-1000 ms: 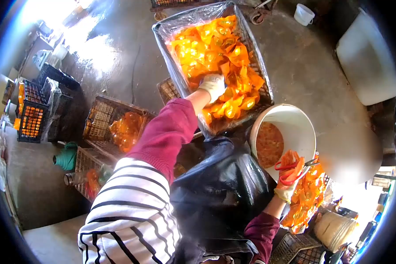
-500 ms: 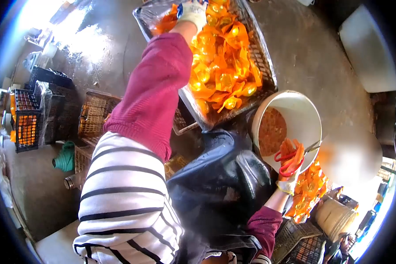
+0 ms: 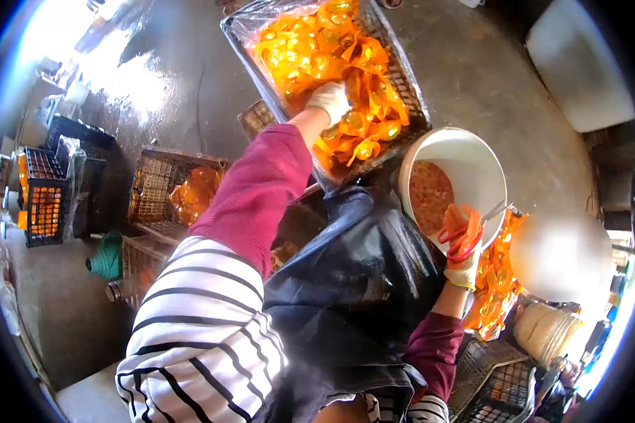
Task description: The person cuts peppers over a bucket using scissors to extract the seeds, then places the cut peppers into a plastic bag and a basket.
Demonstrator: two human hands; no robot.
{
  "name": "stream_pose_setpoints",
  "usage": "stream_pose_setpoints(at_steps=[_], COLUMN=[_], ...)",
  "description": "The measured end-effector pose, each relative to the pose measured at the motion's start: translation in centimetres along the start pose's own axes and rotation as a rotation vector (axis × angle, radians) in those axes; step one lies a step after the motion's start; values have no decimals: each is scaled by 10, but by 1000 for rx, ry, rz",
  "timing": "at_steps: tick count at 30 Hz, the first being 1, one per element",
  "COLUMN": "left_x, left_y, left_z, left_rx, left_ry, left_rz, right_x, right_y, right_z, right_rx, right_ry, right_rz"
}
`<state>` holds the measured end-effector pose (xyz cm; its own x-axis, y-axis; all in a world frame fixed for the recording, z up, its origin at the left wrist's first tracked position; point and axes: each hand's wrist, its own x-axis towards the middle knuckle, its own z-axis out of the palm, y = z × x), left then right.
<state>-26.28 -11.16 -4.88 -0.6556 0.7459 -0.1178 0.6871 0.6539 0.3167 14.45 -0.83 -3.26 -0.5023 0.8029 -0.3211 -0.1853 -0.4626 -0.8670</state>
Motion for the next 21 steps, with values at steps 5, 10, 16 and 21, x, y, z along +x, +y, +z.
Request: stream_pose_setpoints(at_steps=[5, 10, 16, 21], left_x=[-6, -48, -58, -16], left_y=[9, 117, 179, 159], left_z=[-45, -60, 37, 48], left_rx=[-1582, -623, 126, -579], left_ry=[-196, -15, 157, -17], left_rz=[-216, 63, 480, 233], right_x=[-26, -33, -7, 3], right_y=[-47, -77, -23, -17], right_z=[-37, -17, -44, -49], right_rx=[-16, -66, 51, 0], right_ry=[-98, 63, 97, 18], right_rz=[-194, -284, -102, -23])
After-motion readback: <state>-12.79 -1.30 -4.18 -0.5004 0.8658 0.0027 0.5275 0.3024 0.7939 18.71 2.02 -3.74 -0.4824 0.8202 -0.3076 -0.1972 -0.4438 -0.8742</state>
